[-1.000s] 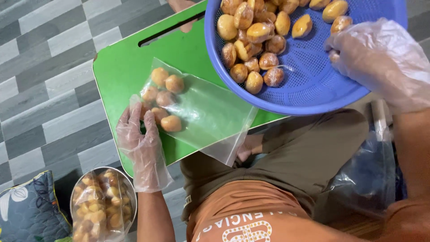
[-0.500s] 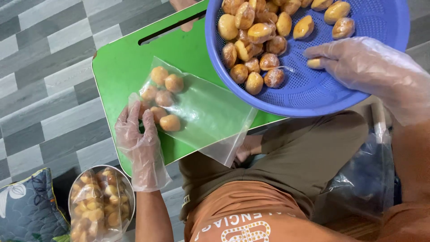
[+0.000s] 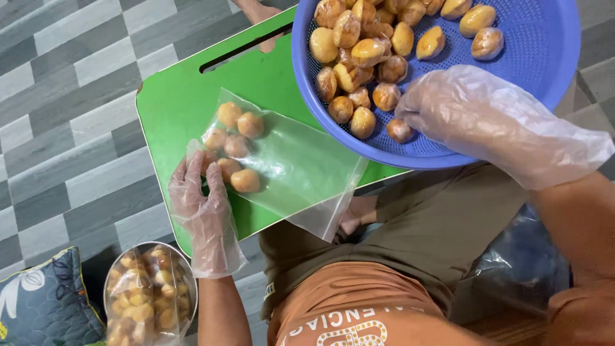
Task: Packaging small food items from a basket into a plastic bag
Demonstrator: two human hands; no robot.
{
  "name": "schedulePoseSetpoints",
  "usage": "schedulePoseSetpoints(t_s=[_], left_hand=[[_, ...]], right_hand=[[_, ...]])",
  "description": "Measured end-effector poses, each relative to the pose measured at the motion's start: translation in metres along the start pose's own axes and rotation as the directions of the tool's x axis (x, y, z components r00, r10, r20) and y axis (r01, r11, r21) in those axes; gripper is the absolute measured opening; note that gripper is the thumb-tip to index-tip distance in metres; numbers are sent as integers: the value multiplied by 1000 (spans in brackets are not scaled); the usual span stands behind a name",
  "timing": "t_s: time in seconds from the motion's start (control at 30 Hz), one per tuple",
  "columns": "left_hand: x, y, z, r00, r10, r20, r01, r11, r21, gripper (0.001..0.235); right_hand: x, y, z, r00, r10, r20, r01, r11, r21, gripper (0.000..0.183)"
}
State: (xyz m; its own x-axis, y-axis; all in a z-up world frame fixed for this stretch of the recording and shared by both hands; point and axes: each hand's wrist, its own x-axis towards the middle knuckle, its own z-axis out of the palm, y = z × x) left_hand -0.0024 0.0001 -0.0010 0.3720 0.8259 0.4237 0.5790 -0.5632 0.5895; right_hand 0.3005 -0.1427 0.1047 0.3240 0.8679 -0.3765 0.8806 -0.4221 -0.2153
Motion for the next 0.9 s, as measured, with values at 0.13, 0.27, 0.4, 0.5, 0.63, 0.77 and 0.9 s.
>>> schedulePoseSetpoints(t_s=[0.13,0.27,0.4,0.5,0.63,0.77,0.9], left_hand=[[1,1,2,999,3,-34,-3,1000,9,27],[1,6,0,997,-73,-2,73,997,1,30],[1,5,0,999,-37,-18,37,999,31,29],[1,4,0,998,-63,-22,63,998,-4,29],[0,1,0,998,-56,-25,56,998,13,30],[0,-4,2,998,-51,-47,53,997,50,31],[1,5,-1,994,-90,-55,89,996,-32,27]], right_hand=[[13,1,10,930,-294,-222,306,952,20,26],[34,-3,24,863,-458,-211,469,883,0,27],[9,-11,14,856,-421,-301,456,888,54,28],[8,-17,11,921,-352,-166,369,926,80,30],[5,-25,9,945,-289,-150,305,948,95,26],[7,-25,10,968,-231,-95,239,968,72,25],[17,-16,9,981,-189,-34,190,980,53,41]])
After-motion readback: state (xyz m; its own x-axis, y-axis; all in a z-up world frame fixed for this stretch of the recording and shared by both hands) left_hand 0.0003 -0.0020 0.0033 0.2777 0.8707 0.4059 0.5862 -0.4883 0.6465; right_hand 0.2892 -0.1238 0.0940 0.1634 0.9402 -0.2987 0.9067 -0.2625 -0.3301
